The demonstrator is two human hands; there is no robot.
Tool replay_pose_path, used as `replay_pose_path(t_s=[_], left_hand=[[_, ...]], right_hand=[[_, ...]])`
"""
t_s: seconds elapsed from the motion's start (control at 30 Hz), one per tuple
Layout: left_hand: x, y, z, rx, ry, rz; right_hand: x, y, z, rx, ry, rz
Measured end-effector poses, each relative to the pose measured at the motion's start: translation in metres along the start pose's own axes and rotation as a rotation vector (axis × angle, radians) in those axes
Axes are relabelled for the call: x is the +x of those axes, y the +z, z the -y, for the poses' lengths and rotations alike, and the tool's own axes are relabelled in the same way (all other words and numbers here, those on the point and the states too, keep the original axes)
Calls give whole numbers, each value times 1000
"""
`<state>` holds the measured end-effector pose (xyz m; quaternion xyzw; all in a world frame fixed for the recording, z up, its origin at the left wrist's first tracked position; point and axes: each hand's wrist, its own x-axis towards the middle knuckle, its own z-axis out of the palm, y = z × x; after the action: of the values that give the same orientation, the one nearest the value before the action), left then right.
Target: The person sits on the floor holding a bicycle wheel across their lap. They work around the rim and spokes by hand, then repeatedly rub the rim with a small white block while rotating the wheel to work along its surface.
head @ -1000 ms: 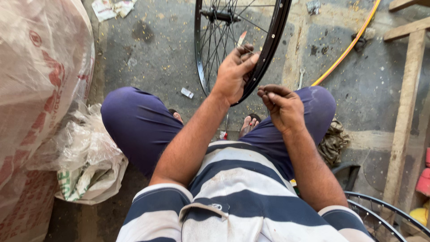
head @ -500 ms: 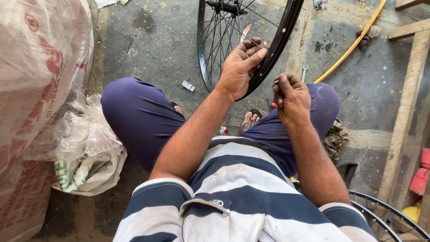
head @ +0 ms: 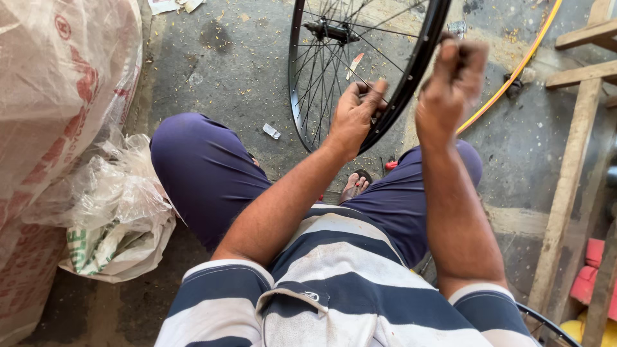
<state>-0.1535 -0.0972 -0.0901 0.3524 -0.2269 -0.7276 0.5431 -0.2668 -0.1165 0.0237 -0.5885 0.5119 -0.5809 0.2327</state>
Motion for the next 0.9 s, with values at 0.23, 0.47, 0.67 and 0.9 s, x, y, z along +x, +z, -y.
replay_pose_path(t_s=[0.23, 0.47, 0.67, 0.9], left_hand=[[12, -43, 2, 894, 233, -390], [13, -40, -3, 764, 126, -312], [-12, -39, 4, 33, -141, 303], [-15, -15, -11, -265, -197, 332]], right_hand=[[21, 30, 1, -390, -237, -1], [20, 21, -4, -349, -329, 33], [39, 15, -17, -419, -318, -5], [9, -16, -24, -2, 89, -138]])
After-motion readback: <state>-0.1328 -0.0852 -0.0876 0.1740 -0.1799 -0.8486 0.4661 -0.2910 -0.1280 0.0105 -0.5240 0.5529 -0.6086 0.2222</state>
